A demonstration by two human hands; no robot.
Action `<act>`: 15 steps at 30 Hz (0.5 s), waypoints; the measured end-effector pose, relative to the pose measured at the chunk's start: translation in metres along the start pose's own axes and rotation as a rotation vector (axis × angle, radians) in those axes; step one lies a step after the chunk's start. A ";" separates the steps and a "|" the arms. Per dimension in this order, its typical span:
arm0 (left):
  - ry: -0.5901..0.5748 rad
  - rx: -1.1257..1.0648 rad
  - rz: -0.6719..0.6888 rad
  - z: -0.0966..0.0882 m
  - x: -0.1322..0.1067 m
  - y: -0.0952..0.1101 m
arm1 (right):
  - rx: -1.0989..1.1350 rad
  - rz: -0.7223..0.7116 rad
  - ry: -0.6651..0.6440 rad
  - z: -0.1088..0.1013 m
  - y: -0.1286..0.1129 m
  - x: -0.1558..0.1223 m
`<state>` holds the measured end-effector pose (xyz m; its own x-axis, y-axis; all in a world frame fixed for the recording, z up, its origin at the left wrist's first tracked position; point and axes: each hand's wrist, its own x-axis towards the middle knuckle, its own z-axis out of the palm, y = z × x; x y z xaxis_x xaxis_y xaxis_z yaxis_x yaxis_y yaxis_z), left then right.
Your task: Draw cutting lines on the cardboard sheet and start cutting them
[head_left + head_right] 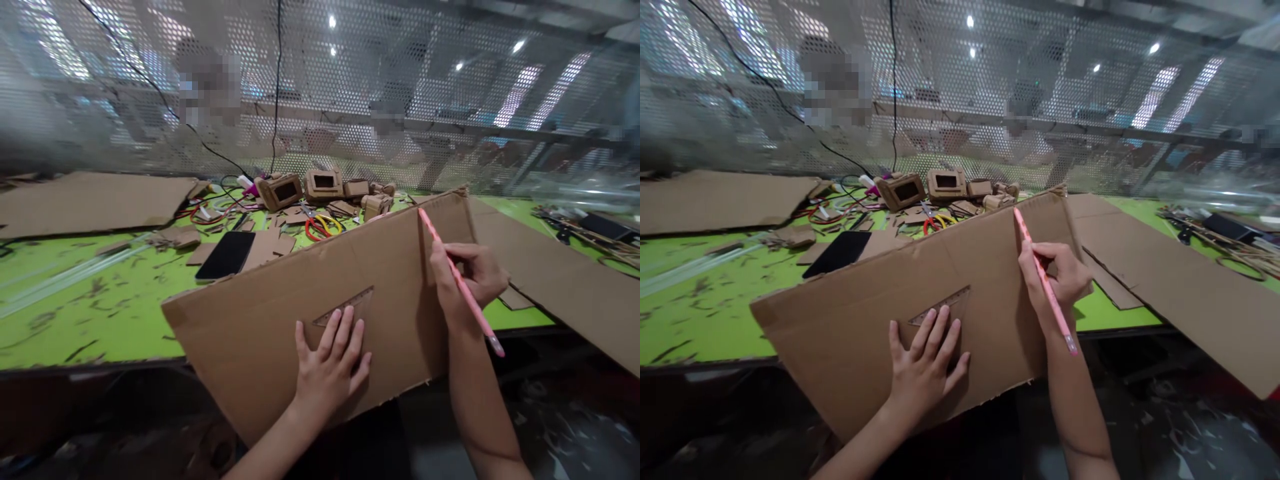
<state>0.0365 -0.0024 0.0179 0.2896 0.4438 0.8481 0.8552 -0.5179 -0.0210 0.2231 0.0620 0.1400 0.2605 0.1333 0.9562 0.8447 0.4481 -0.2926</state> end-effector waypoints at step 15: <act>-0.005 -0.013 -0.001 0.000 0.000 0.000 | -0.024 -0.035 -0.057 -0.008 0.021 0.010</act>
<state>0.0366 -0.0027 0.0178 0.2905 0.4479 0.8456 0.8500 -0.5267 -0.0130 0.2472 0.0651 0.1439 0.2038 0.1683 0.9644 0.8640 0.4322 -0.2581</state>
